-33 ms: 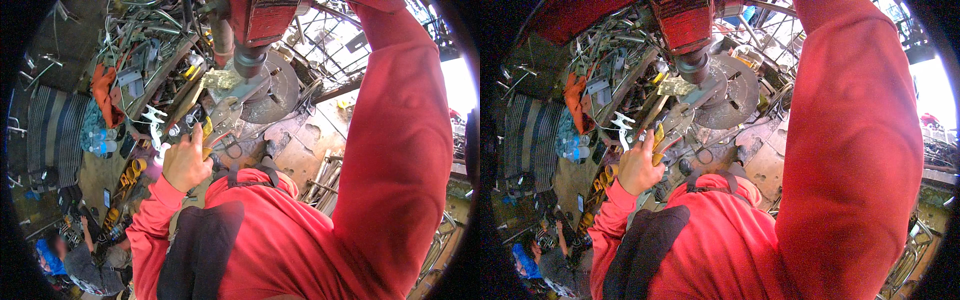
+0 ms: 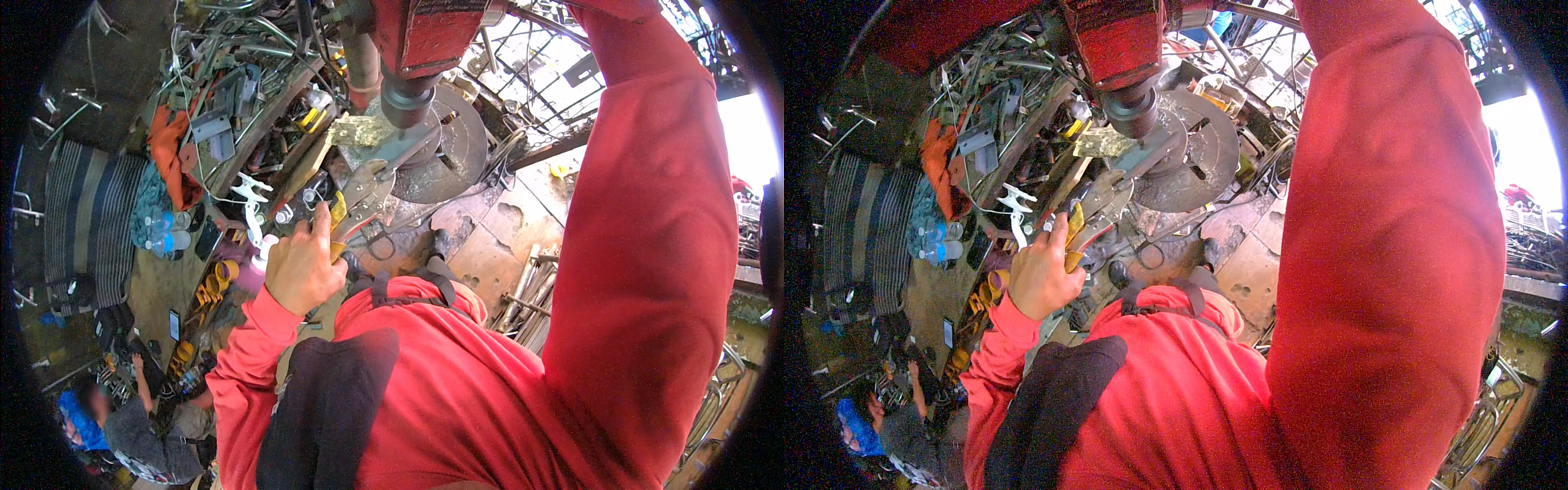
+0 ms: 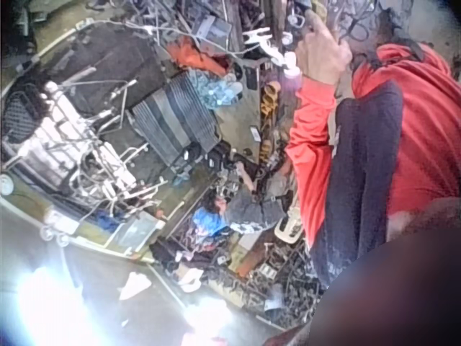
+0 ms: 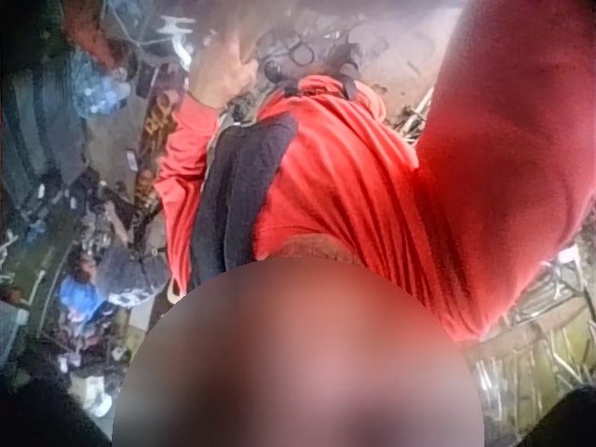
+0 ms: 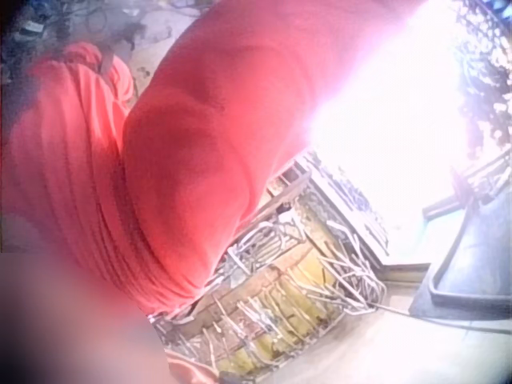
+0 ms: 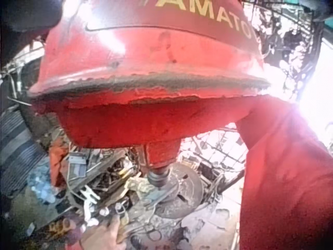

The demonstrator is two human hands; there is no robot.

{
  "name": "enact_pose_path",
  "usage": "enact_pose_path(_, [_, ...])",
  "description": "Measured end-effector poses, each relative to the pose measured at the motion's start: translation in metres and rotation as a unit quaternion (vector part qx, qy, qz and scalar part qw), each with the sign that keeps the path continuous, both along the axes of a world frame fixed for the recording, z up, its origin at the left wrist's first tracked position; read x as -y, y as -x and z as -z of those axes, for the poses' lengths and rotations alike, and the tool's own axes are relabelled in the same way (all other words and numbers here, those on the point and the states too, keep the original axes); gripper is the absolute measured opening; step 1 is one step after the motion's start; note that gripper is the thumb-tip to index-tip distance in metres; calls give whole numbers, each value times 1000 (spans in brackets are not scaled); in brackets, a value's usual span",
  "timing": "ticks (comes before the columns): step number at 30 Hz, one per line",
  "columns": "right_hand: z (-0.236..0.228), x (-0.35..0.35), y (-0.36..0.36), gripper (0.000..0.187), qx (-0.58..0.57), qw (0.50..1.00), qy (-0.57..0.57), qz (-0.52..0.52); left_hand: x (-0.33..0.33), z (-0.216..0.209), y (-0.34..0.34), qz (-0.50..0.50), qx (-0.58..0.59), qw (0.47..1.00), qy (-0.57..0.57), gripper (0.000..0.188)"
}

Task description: The person operates a red drill press in a cluttered workshop, using pliers to hold a metal piece under the drill bit. They repeatedly lower the drill to cut or shape the metal, then lift it to reposition the workpiece.

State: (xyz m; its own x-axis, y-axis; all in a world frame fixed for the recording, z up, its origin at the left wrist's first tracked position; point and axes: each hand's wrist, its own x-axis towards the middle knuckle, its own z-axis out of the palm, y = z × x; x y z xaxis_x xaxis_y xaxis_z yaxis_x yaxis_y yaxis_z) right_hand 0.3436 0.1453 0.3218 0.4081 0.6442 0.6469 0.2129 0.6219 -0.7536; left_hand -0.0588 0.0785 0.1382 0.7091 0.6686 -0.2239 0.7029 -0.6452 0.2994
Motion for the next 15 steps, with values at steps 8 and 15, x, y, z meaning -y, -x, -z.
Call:
enact_pose_path(8, [0, 0, 1, 24, -13, 1000, -6, -9, 0, -2, 0, 1, -11, 1000, -7, 83])
enact_pose_path(15, [-1, -1, 1, 24, -23, 1000, -11, -16, -2, 0, 1, 13, 6, 1000, -14, 83])
